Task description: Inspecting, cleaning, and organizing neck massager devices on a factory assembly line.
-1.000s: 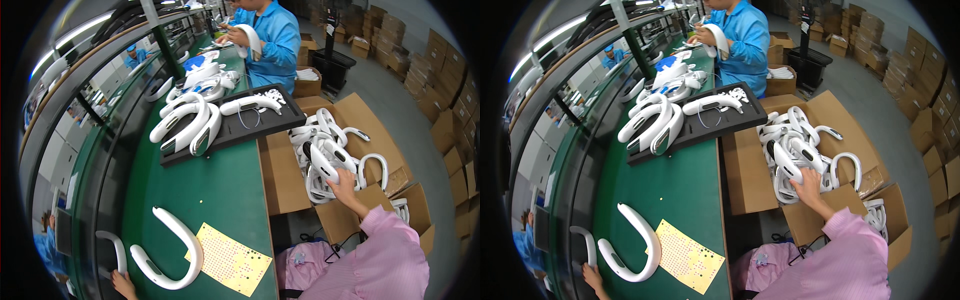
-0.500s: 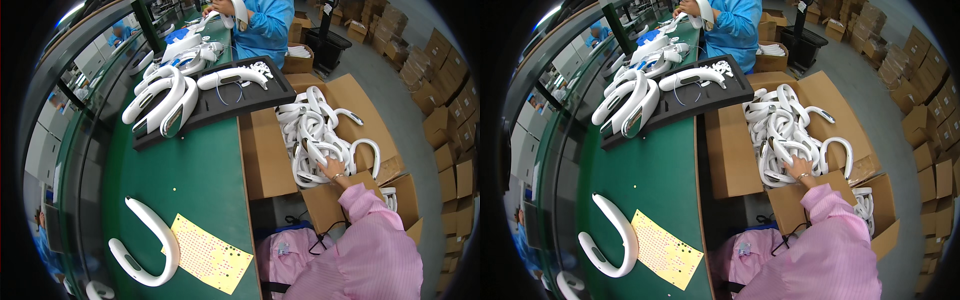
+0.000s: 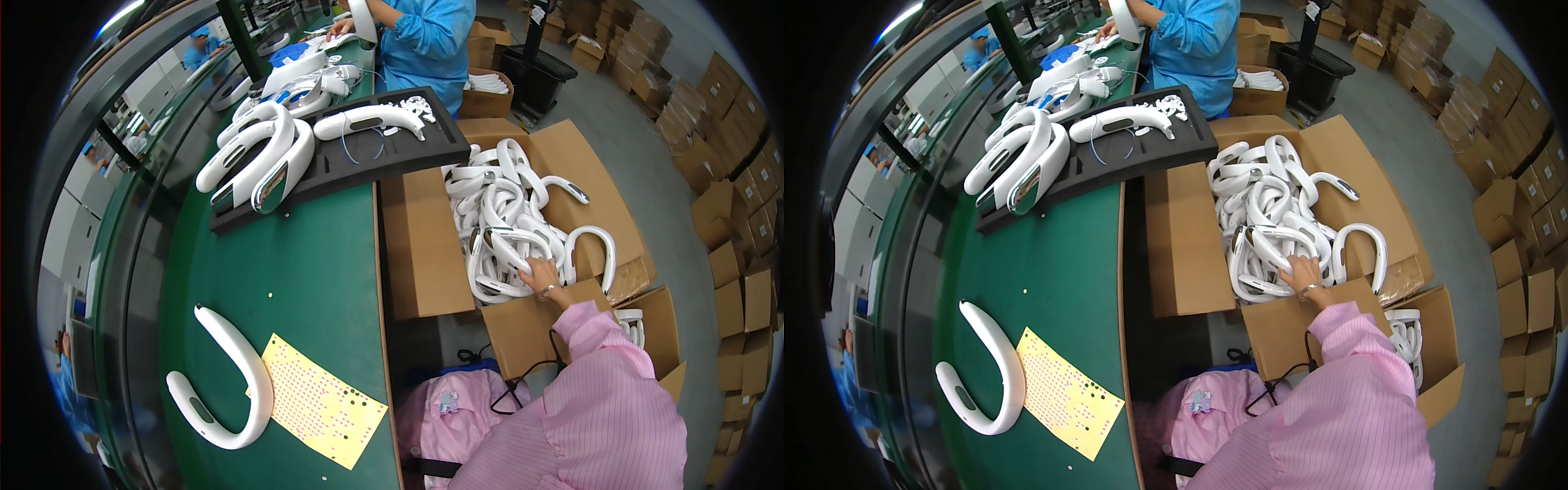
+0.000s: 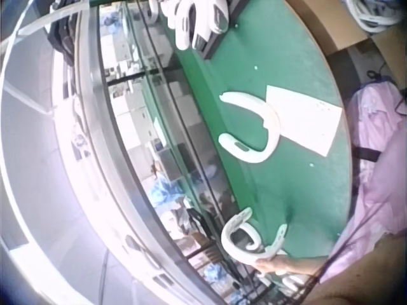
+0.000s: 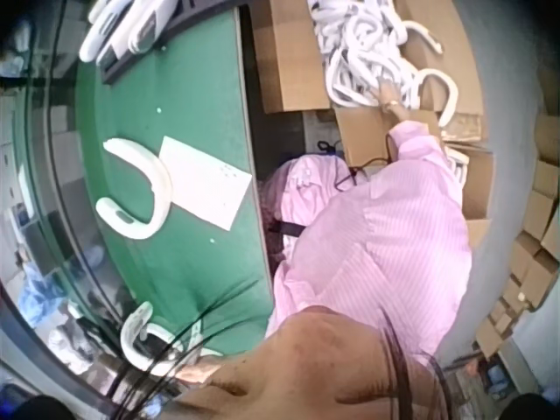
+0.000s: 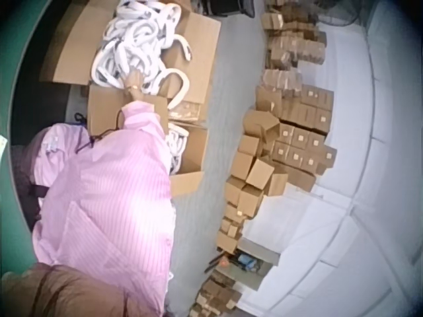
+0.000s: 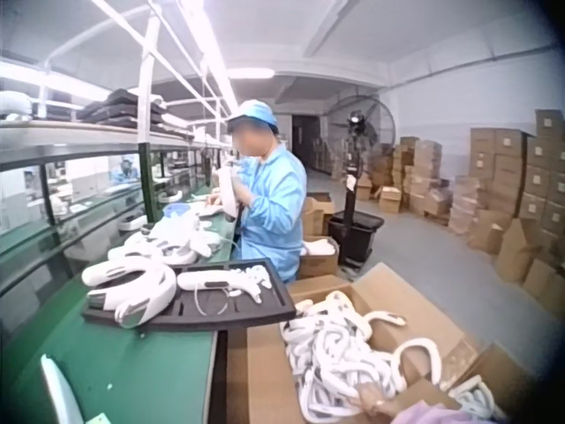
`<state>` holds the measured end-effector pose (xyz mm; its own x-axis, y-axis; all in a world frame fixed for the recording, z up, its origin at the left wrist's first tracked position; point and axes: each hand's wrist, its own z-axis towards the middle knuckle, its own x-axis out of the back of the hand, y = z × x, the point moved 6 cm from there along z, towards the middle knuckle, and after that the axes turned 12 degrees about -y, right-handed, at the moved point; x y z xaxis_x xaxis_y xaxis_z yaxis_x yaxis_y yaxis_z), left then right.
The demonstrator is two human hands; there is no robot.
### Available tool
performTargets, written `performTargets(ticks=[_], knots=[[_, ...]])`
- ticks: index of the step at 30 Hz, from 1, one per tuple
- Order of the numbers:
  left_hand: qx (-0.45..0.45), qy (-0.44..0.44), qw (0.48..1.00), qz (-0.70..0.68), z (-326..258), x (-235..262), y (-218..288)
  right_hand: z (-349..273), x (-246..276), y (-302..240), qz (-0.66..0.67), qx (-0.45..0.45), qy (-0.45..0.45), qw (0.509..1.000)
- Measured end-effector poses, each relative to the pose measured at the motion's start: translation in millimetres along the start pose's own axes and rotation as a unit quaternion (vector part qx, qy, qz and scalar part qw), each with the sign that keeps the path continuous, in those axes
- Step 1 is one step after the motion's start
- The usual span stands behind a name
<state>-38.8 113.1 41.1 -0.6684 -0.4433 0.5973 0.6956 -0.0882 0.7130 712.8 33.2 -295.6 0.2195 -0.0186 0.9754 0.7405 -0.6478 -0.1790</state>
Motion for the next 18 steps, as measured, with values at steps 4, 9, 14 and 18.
performTargets(ticks=[4, 9, 14, 18], knots=[[-0.004, -0.033, 0.999, -0.029, -9, -13, 9, 8, 12, 16, 0.051, -0.02, 0.037, 0.998], [-0.001, -0.063, 0.996, -0.057, -19, -23, 18, 33, 31, 37, 0.071, -0.042, 0.095, 0.992], [0.017, -0.079, 0.988, -0.132, -49, 8, 16, 107, -13, 118, 0.02, -0.031, 0.114, 0.993], [0.039, -0.098, 0.961, -0.257, -72, 7, 44, 161, -48, 120, 0.053, -0.085, -0.033, 0.994]])
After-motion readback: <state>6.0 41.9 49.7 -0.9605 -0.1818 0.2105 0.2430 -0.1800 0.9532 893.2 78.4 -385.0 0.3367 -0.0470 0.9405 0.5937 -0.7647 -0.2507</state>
